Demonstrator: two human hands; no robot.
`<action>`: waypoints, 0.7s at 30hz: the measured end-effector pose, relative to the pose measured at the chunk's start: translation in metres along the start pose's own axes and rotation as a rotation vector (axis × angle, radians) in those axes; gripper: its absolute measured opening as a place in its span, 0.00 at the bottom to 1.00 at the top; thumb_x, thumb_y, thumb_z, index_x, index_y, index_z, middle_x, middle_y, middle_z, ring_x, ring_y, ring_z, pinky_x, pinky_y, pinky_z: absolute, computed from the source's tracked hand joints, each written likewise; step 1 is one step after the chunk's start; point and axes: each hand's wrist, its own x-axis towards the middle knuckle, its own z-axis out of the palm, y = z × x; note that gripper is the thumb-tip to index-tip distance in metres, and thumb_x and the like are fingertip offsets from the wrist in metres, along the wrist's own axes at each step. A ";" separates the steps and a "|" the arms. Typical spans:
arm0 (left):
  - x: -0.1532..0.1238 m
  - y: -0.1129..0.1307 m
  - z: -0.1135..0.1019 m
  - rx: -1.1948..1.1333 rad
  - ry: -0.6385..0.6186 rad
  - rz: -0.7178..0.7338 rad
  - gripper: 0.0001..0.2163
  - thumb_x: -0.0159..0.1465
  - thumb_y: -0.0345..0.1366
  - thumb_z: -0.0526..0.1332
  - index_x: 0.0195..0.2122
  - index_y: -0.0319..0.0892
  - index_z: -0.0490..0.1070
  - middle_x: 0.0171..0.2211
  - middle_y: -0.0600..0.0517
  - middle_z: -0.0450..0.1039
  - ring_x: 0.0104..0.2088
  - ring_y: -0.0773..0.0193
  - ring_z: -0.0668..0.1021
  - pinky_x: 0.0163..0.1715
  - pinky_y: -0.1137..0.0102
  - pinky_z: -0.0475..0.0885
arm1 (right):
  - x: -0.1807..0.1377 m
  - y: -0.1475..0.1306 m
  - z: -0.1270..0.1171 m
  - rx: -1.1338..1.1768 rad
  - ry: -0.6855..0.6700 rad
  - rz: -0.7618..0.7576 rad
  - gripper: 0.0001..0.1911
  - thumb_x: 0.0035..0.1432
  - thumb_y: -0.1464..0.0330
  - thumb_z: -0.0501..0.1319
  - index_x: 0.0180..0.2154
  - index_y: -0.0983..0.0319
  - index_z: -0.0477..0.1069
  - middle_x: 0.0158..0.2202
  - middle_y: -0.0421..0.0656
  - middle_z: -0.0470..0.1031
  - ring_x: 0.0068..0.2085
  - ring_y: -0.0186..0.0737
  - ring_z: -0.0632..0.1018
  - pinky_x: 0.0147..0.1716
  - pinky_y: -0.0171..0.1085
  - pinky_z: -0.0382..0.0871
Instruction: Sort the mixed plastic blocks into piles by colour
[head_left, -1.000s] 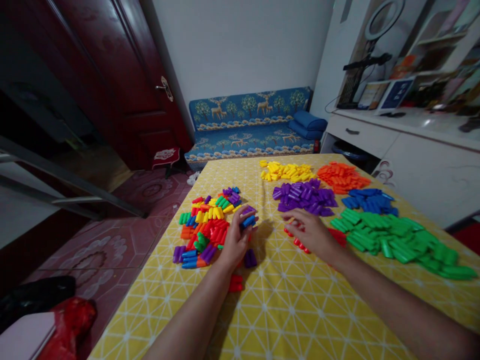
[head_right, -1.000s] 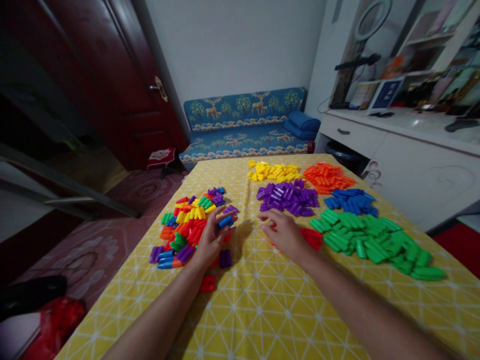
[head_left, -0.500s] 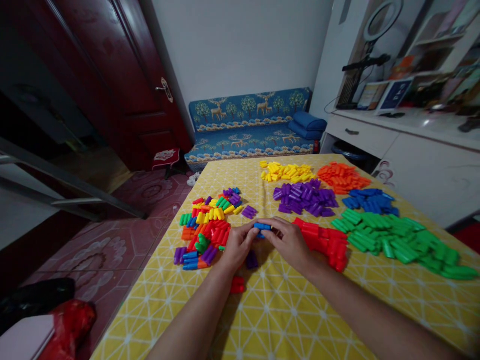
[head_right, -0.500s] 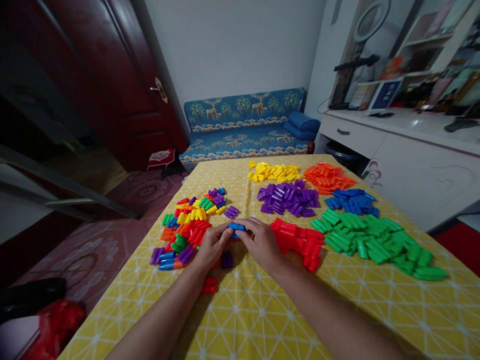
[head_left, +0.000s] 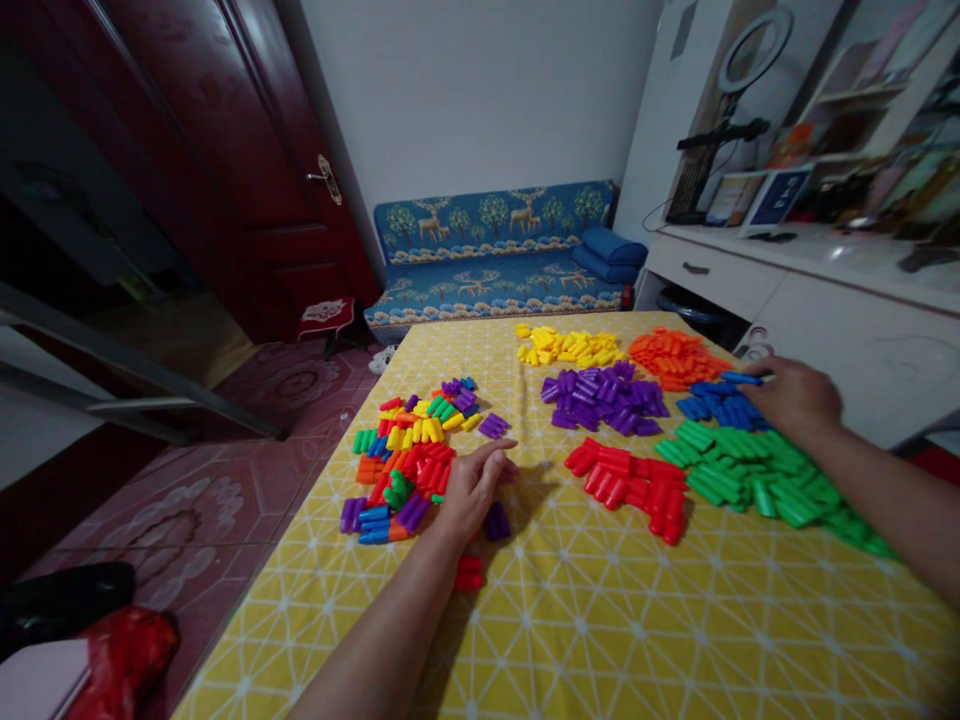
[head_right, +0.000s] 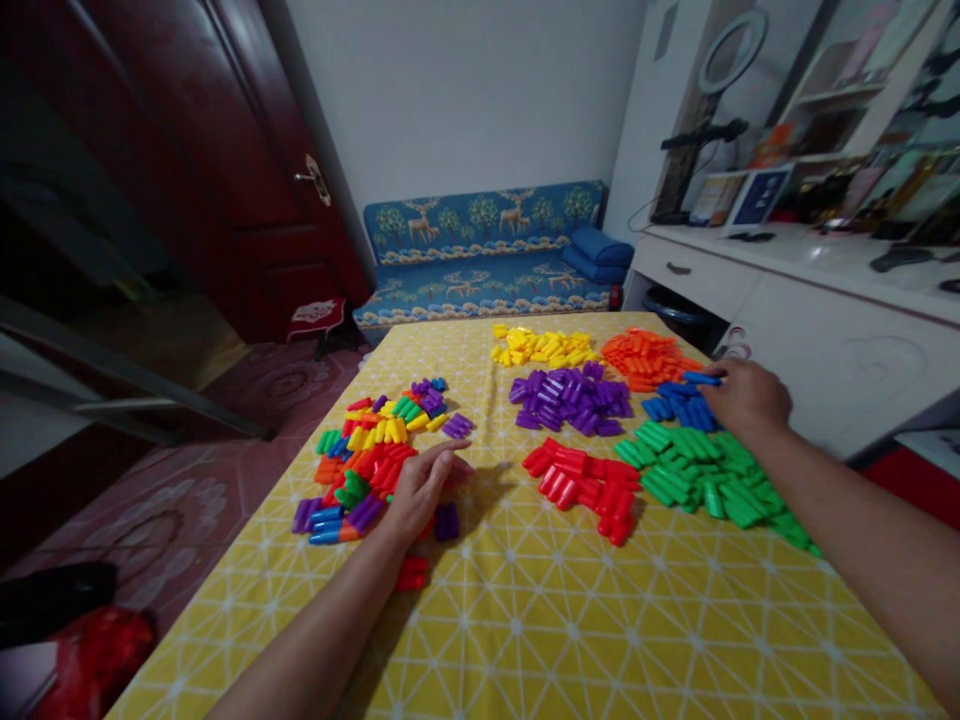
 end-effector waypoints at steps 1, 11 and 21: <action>0.000 -0.001 0.000 0.000 0.001 0.002 0.22 0.68 0.50 0.53 0.50 0.37 0.73 0.32 0.47 0.80 0.31 0.61 0.81 0.33 0.69 0.76 | 0.001 0.005 0.003 -0.023 0.003 -0.035 0.13 0.55 0.69 0.65 0.43 0.64 0.78 0.43 0.54 0.78 0.35 0.41 0.73 0.30 0.38 0.58; 0.000 -0.004 -0.003 -0.007 0.021 0.003 0.23 0.68 0.51 0.53 0.49 0.37 0.74 0.31 0.47 0.80 0.30 0.61 0.81 0.32 0.69 0.76 | -0.001 0.023 0.028 -0.058 -0.072 -0.139 0.15 0.54 0.76 0.59 0.44 0.67 0.78 0.43 0.52 0.79 0.38 0.42 0.77 0.37 0.35 0.64; 0.000 0.001 -0.002 0.008 0.085 0.019 0.22 0.68 0.51 0.53 0.49 0.38 0.74 0.30 0.48 0.79 0.29 0.63 0.80 0.32 0.70 0.75 | -0.065 -0.065 -0.006 0.491 0.061 -0.342 0.11 0.56 0.75 0.57 0.36 0.63 0.78 0.44 0.51 0.79 0.47 0.43 0.77 0.48 0.37 0.66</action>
